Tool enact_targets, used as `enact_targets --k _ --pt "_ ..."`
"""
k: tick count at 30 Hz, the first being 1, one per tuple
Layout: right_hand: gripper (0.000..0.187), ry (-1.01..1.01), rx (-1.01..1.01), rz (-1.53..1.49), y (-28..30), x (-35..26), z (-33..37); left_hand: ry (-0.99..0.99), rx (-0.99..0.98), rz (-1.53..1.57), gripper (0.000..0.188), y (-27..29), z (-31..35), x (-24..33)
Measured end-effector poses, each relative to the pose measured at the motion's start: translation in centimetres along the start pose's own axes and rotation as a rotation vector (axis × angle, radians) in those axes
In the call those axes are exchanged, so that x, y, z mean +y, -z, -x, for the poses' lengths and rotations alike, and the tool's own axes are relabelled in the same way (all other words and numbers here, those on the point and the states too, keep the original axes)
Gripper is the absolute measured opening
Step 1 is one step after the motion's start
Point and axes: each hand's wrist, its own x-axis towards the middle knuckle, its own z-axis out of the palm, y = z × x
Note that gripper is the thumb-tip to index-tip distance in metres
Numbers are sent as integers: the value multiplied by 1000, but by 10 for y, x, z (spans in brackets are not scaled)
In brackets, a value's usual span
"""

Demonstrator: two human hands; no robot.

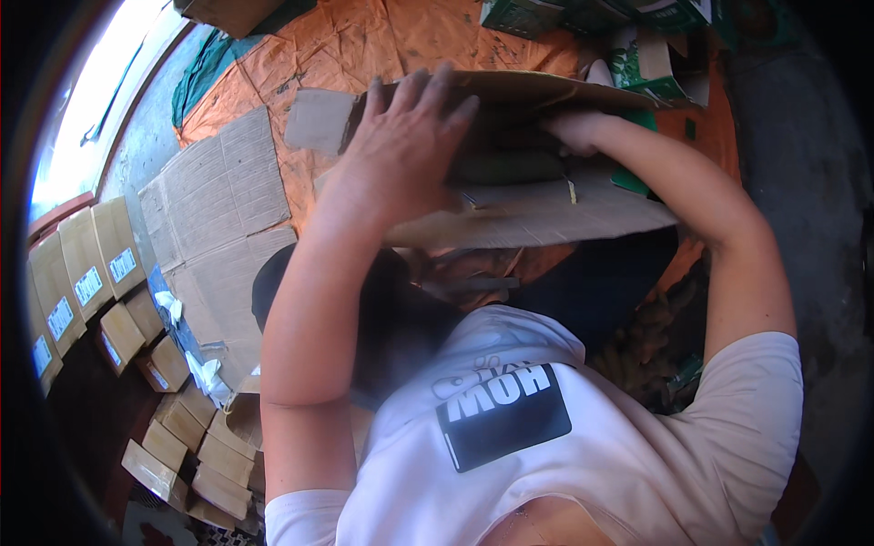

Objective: Picking up individual vegetables (radishes or similar) from a pile on the floor, placing them into a box on a digital scale to reach a target weight, and then setting the filled box aside.

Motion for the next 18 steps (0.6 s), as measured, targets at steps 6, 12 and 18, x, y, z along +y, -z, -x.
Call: enact_targets --k 6,12,18 --pt "50 142 637 -451 68 -14 135 -107 117 91 89 -1 -13 -23" --pt "32 -631 1252 -775 -68 -14 298 -176 643 296 45 0 -18 -58" --pt "32 -1151 1191 -1858 -407 -119 288 158 665 556 35 17 -9 -108"
